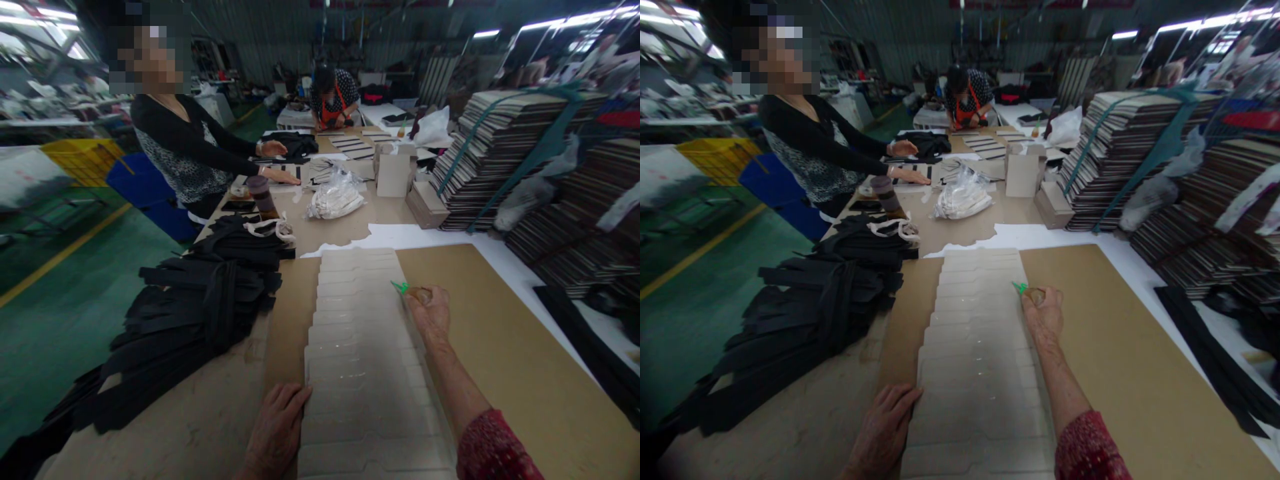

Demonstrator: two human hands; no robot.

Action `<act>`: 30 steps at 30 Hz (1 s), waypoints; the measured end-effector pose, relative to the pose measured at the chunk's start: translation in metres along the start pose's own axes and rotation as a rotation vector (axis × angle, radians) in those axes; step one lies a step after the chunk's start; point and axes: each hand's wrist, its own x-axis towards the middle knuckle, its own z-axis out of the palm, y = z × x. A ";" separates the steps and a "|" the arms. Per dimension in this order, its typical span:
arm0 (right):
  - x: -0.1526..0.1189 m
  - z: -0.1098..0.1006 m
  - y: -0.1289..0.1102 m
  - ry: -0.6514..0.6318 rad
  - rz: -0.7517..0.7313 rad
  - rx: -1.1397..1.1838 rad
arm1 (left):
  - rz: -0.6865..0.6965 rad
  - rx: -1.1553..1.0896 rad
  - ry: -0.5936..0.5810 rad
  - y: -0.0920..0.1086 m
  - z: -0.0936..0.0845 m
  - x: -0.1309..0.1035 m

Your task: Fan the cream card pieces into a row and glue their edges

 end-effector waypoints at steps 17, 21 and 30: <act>-0.007 0.014 -0.019 -0.112 -0.099 0.005 | -0.014 -0.027 -0.017 0.003 0.002 -0.002; -0.011 0.019 -0.024 -0.127 -0.121 0.006 | -0.014 -0.036 -0.004 0.007 -0.001 0.000; -0.011 0.018 -0.026 -0.115 -0.116 -0.044 | -0.026 -0.050 -0.020 0.007 -0.002 0.000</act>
